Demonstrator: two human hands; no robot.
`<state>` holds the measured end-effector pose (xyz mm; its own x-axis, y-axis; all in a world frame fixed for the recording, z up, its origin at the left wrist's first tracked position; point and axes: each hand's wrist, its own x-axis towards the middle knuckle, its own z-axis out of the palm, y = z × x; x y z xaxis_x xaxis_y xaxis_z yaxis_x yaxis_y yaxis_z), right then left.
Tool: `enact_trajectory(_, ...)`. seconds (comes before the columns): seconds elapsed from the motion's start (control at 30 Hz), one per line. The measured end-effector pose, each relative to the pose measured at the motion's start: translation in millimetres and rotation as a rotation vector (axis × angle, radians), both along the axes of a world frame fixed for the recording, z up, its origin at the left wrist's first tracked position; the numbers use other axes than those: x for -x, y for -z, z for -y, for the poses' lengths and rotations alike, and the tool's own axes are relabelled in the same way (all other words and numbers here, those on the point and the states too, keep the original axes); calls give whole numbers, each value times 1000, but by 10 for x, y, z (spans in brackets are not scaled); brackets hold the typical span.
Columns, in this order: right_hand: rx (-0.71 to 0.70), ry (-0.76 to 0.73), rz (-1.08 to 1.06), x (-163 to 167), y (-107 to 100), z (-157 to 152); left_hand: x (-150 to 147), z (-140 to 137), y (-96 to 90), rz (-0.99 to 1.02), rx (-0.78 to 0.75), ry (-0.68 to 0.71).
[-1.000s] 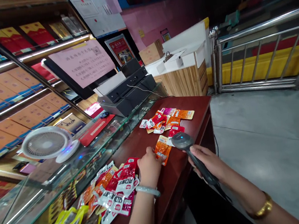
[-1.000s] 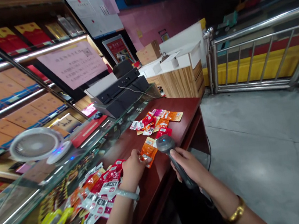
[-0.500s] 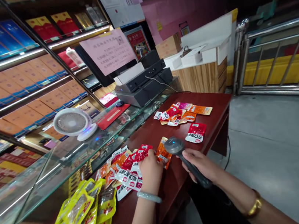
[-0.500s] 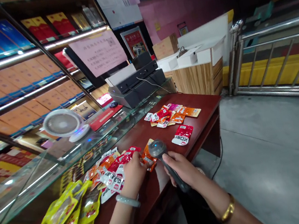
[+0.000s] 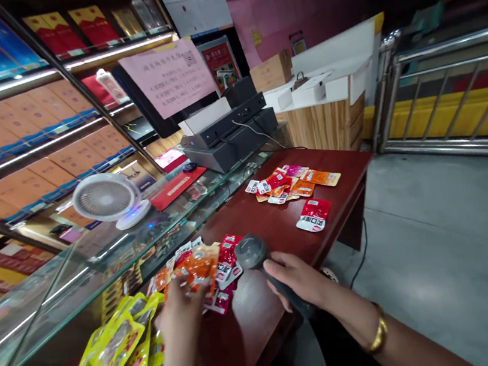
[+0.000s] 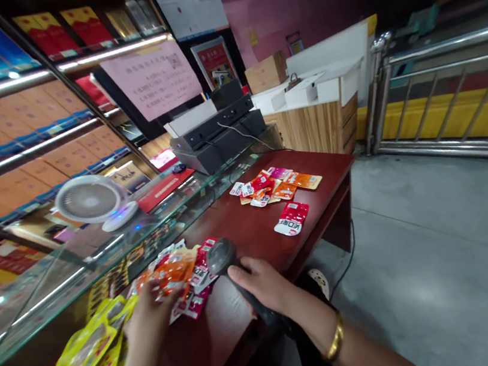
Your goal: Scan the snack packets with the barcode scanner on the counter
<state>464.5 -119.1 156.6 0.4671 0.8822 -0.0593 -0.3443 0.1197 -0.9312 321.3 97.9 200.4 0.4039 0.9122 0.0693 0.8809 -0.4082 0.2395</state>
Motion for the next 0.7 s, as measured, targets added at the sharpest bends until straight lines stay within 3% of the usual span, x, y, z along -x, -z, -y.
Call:
enact_trajectory(0.13, -16, -9, 4, -27, 63, 35, 226, -211, 77, -117, -57, -1)
enact_trajectory(0.27, -31, 30, -15, -122, 100, 168, 71, 7, 86, -118, -304, 7)
enact_trajectory(0.33, -35, 71, -26, -181, 104, 242, -165, 220, 58, -63, -373, 61)
enact_trajectory(0.43, -42, 141, -52, -275, 104, 362, -651, 585, 57, -16, -390, 311)
enact_trajectory(0.57, -29, 218, -74, -416, 113, 594, -1339, 1086, 191, 30, -264, 646)
enact_trajectory(0.7, 9, 370, -71, -563, 135, 910, -1866, 1521, 338, 22, -170, 742)
